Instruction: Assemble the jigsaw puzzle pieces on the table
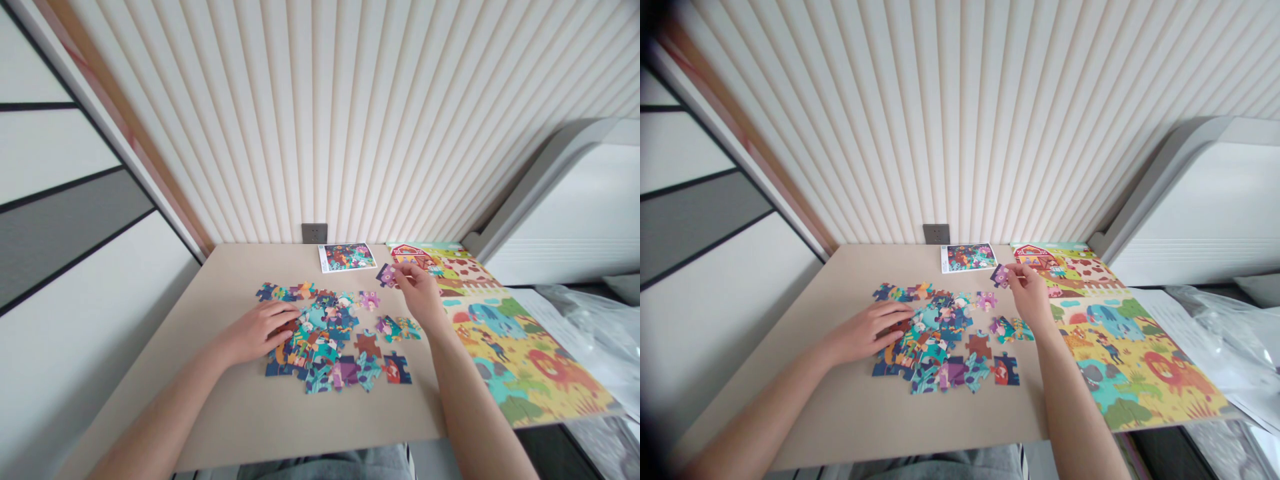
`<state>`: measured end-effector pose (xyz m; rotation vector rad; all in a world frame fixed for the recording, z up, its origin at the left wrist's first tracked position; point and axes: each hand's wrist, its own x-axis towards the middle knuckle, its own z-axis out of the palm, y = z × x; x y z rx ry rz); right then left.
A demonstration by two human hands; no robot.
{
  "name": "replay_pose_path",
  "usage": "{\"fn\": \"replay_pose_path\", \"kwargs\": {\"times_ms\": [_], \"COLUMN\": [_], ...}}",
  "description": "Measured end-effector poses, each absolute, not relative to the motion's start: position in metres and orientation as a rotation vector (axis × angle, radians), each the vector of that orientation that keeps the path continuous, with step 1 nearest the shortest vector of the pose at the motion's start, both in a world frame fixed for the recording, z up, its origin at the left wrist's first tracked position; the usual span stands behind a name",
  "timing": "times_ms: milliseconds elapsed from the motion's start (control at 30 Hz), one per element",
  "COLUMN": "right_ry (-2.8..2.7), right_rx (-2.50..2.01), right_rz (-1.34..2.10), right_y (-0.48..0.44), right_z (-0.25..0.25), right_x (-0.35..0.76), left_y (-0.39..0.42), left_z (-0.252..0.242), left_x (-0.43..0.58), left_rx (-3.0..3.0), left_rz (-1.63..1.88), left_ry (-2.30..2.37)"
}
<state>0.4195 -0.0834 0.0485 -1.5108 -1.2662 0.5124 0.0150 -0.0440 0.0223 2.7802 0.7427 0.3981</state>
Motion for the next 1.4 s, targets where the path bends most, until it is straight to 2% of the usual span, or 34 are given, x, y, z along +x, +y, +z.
{"fn": "replay_pose_path", "kwargs": {"times_ms": [1400], "right_ry": [-1.343], "right_rx": [-1.624], "right_rz": [0.469], "right_y": [-0.0871], "right_z": [0.0522], "right_x": [0.4181], "left_y": [-0.0454], "left_z": [0.0272], "left_x": [0.016], "left_rx": [2.792], "left_rz": [0.353], "left_ry": [0.743]}}
